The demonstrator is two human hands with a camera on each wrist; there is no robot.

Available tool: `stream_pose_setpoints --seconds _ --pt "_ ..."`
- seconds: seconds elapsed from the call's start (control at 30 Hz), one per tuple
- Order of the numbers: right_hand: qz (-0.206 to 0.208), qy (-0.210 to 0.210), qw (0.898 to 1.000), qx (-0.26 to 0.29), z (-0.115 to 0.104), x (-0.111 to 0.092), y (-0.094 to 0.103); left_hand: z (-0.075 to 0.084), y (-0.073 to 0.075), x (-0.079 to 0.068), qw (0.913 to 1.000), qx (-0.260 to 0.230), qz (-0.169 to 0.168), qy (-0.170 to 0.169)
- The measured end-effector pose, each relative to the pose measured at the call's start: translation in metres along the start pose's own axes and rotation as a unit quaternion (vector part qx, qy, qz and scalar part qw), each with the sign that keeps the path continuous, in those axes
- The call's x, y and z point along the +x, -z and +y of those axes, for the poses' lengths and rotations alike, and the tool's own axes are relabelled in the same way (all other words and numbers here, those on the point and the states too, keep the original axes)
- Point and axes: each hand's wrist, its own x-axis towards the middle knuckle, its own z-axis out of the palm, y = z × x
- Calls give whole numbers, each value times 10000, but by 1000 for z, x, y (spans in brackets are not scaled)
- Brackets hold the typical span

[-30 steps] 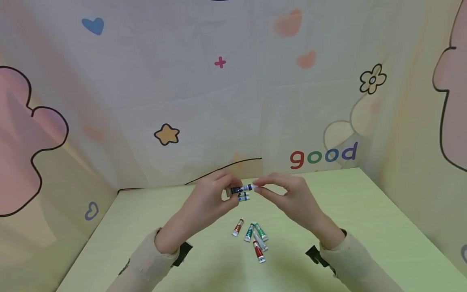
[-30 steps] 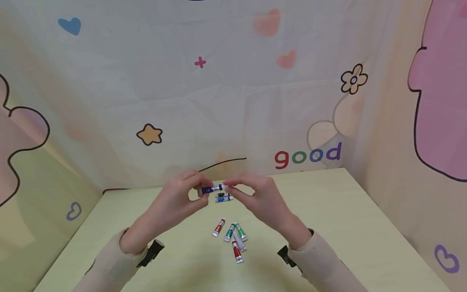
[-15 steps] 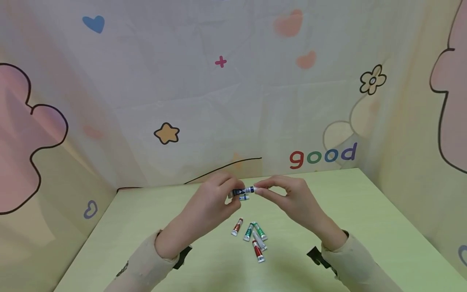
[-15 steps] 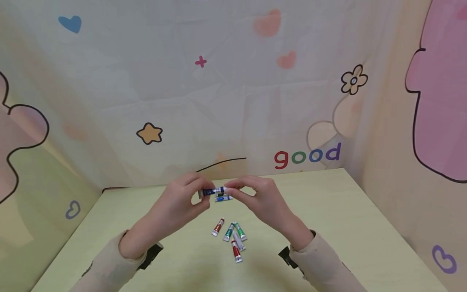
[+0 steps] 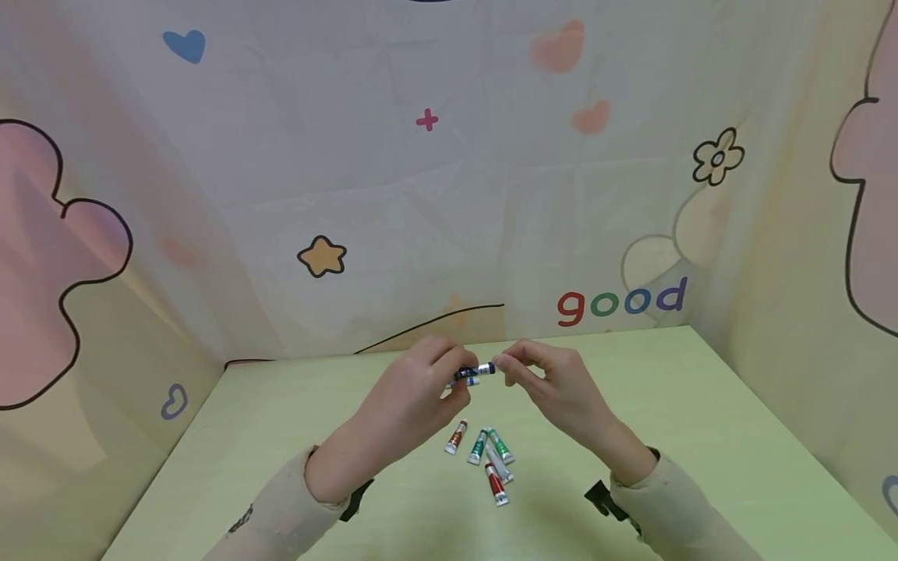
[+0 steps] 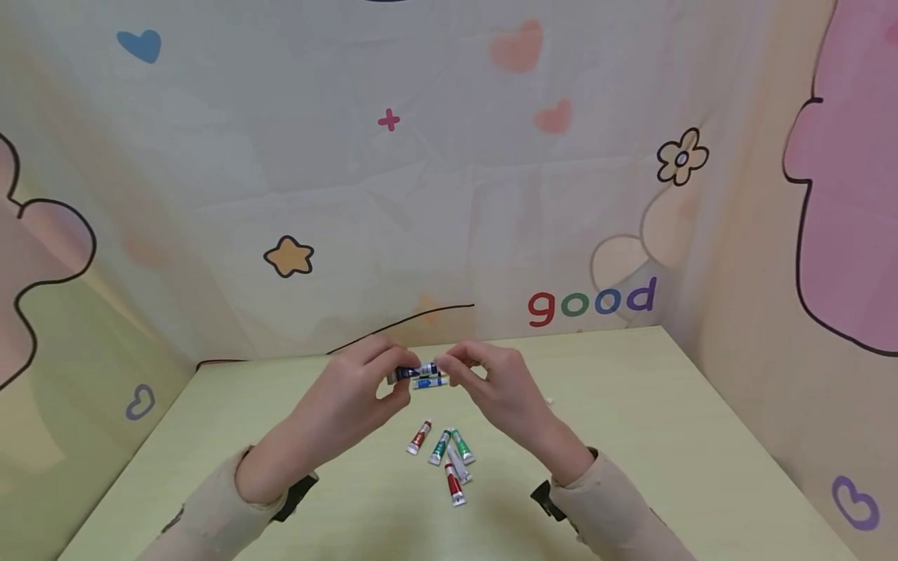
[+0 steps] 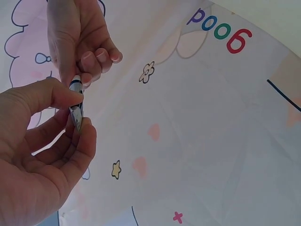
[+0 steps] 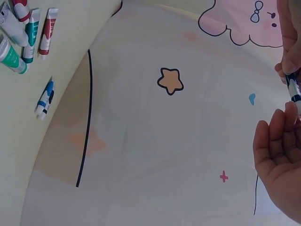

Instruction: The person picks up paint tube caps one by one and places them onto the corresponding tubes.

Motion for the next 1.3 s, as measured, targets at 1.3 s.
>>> stream_pose_setpoints --seconds 1.3 --pt "-342 961 9948 -1 -4 -9 14 3 3 -8 9983 -584 -60 32"
